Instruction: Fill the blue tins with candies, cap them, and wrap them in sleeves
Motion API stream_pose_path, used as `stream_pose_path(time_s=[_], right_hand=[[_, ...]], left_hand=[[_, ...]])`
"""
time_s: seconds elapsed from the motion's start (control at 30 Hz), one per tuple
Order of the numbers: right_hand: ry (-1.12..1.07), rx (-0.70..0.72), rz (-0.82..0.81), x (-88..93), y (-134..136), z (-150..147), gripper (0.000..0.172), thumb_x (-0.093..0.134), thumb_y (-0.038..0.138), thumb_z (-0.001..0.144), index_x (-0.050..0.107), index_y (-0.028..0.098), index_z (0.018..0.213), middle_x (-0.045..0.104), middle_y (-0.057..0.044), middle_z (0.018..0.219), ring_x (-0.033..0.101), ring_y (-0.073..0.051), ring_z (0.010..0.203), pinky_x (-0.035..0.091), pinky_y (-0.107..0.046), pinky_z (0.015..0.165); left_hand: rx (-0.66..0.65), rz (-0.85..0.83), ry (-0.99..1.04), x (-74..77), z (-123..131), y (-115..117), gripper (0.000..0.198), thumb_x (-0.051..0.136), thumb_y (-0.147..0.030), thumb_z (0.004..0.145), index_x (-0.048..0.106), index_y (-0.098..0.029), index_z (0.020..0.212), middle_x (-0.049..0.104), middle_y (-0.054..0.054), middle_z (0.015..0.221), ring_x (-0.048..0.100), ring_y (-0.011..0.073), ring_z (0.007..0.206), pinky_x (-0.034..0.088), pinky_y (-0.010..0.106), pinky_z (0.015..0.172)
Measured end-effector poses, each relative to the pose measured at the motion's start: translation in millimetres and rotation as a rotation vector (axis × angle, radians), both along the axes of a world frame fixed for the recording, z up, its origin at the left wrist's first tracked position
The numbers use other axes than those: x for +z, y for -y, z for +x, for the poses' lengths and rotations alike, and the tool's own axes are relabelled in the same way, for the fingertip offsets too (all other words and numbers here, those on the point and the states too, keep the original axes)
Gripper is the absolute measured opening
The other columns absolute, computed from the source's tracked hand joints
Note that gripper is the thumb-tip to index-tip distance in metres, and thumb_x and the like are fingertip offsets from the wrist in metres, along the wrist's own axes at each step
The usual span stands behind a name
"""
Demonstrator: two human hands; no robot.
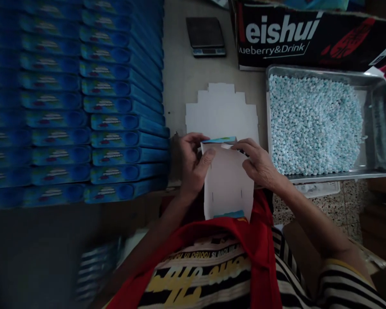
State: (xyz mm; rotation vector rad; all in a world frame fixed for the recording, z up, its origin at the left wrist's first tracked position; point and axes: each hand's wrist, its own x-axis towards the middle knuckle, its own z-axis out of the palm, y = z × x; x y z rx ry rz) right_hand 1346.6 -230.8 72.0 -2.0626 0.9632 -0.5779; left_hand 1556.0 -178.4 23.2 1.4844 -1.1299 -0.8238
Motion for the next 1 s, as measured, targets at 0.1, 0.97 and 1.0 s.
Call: stream_pose_path(time_s=[0.1, 0.97, 1.0], right_hand=[[-0.052, -0.025, -0.011, -10.3, 3.2, 2.1, 0.050, 0.046, 0.005, 0.081, 0.069, 0.023, 0.121, 0.071, -0.010, 0.124, 0.069, -0.026, 0.119, 0.057, -0.048, 0.109], [-0.647, 0.024, -0.146, 19.2, 50.2, 44.6, 0.023, 0.068, 0.035, 0.102, 0.083, 0.019, 0.097, 0.076, -0.013, 0.094, 0.069, -0.026, 0.093, 0.048, -0.035, 0.076], [-0.662, 0.062, -0.172, 13.3, 55.1, 50.9, 0.021, 0.071, 0.037, 0.101, 0.082, 0.020, 0.094, 0.076, -0.013, 0.092, 0.069, -0.027, 0.094, 0.049, -0.036, 0.077]], left_hand=[[0.005, 0.036, 0.018, 9.6, -4.8, -1.5, 0.032, 0.057, -0.050, 0.104, 0.051, -0.026, 0.124, 0.065, 0.010, 0.122, 0.066, 0.0236, 0.114, 0.057, 0.039, 0.102], [-0.296, 0.433, 0.716, 44.4, 17.9, 45.6, 0.016, 0.066, -0.015, 0.093, 0.080, -0.021, 0.098, 0.078, 0.012, 0.104, 0.073, 0.0343, 0.106, 0.057, 0.050, 0.100], [-0.319, 0.454, 0.760, 45.0, 20.6, 52.2, 0.014, 0.067, -0.016, 0.092, 0.080, -0.020, 0.093, 0.077, 0.013, 0.099, 0.073, 0.0363, 0.107, 0.056, 0.052, 0.100]])
